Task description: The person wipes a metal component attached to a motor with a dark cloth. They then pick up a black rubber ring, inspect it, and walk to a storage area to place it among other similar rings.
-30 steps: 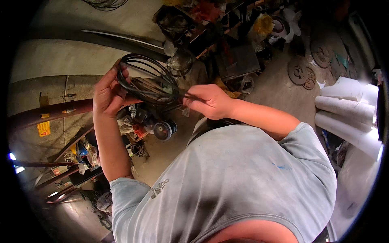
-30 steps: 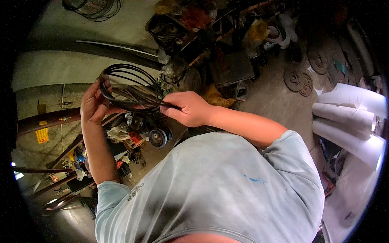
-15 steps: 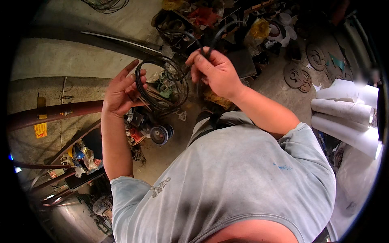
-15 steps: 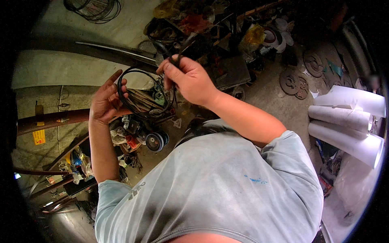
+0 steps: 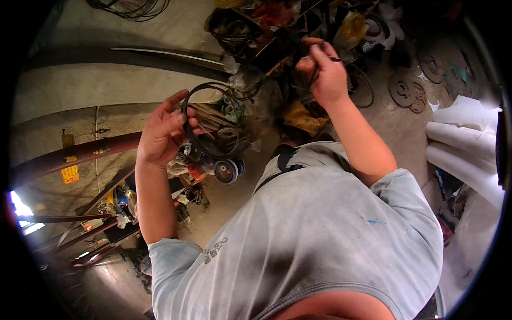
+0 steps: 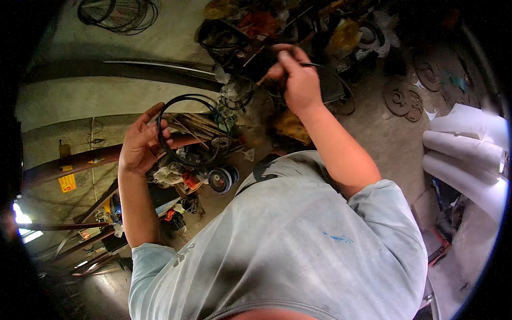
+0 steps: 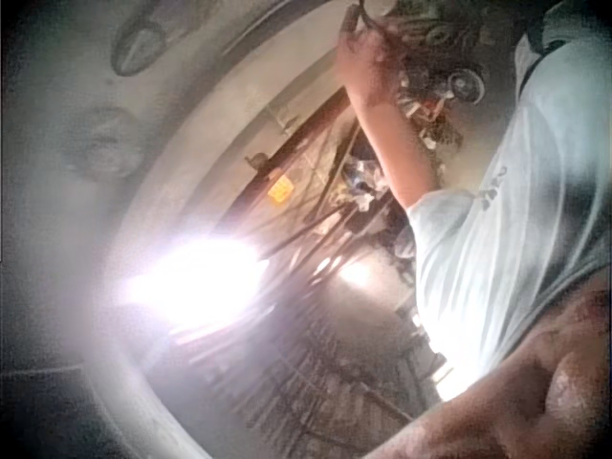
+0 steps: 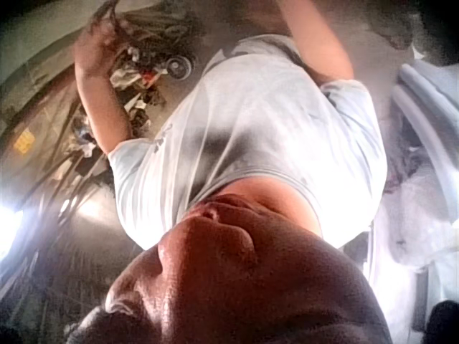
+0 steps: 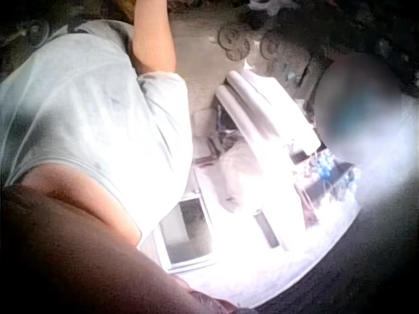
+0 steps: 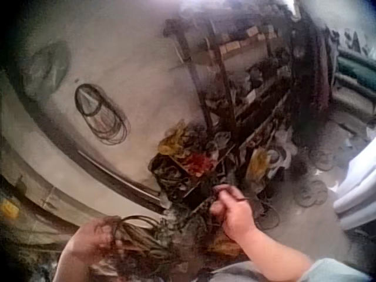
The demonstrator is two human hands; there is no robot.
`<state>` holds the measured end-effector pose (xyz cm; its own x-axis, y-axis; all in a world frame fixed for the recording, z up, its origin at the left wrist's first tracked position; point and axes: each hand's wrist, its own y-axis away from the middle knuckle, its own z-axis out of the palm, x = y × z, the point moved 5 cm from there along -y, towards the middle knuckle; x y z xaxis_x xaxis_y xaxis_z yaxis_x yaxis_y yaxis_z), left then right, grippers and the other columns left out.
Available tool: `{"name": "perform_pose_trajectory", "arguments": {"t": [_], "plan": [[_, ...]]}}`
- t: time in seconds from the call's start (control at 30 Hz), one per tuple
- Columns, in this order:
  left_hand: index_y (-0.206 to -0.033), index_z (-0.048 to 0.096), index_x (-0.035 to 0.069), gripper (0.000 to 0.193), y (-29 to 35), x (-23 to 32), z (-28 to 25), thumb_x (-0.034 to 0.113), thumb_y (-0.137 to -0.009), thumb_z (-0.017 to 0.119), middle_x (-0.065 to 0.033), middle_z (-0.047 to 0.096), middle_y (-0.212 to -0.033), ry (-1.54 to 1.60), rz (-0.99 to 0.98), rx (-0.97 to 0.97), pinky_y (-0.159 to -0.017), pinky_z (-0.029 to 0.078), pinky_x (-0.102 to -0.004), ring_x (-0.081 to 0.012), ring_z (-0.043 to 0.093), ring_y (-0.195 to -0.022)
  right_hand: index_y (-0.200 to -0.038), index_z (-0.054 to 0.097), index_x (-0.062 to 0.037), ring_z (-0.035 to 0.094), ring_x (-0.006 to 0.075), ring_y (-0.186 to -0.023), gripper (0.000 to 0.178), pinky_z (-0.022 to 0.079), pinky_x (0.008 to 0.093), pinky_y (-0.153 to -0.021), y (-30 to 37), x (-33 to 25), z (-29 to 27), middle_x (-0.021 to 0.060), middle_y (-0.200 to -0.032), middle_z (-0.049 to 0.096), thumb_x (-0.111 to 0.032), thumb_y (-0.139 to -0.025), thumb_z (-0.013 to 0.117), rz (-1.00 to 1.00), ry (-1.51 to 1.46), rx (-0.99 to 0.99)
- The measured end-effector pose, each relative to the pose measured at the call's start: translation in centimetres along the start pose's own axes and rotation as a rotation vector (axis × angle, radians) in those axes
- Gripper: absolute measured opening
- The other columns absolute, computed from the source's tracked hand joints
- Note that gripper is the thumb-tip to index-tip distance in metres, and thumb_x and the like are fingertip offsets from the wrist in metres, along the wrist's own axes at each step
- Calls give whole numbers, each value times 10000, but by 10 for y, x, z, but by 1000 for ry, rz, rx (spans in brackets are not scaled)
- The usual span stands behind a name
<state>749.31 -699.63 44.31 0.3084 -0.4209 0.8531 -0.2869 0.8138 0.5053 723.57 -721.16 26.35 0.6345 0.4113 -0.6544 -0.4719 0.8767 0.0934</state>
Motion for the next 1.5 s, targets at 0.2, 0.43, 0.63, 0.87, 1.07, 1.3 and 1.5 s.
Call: {"name": "perform_pose_trajectory", "arguments": {"t": [0.2,0.43,0.63,0.87,1.07,1.3,1.5], "plan": [[-1515,355,-6,692,7,9,6,54,-927,714,-115,685,-1065,-33,-13,30,-779,652,-389,-212,718,-910,-947,570,-116,524,185,-724,275,447,388,-694,8,12,-19,22,-834,528,-328,-1095,477,220,-431,-117],[-1541,330,-11,696,3,8,13,74,-953,692,-97,681,-1041,-42,23,33,-760,646,-393,-199,717,-894,-1193,664,-61,442,65,-596,321,308,235,-498,61,35,56,-2,-773,583,-336,-1073,552,488,118,-413],[-1545,326,-9,681,11,23,39,124,-975,673,-79,671,-1005,-81,95,35,-763,647,-382,-188,705,-878,-1283,626,-85,334,59,-593,380,275,253,-532,42,88,11,-40,-785,478,-383,-1095,484,400,65,-83],[-1580,236,-22,719,8,34,65,149,-1006,635,-84,638,-1051,-69,140,-77,-757,648,-384,-174,701,-887,-1324,620,-134,323,73,-565,453,274,279,-523,57,162,-21,0,-1037,672,-487,-1055,532,653,12,-34],[-1589,205,-23,714,17,38,64,149,-1024,607,-79,622,-1056,-69,123,-81,-763,647,-385,-177,704,-905,-1207,661,-159,295,72,-513,300,256,278,-487,74,182,7,-1,-1010,725,-397,-1034,607,859,-181,-92],[-1589,191,-18,684,18,44,55,145,-1040,565,-89,611,-1070,-36,161,-119,-814,659,-388,-184,704,-949,-1115,694,-104,321,66,-476,173,250,271,-456,69,181,12,-16,-873,702,-226,-993,681,761,-101,-147],[-1567,257,-15,646,22,47,52,144,-1029,577,-68,619,-1062,-21,177,-59,-780,641,-386,-177,690,-924,-1095,735,-76,344,47,-531,150,229,244,-481,71,161,19,-43,-831,661,-158,-984,675,743,-14,-193]]}}
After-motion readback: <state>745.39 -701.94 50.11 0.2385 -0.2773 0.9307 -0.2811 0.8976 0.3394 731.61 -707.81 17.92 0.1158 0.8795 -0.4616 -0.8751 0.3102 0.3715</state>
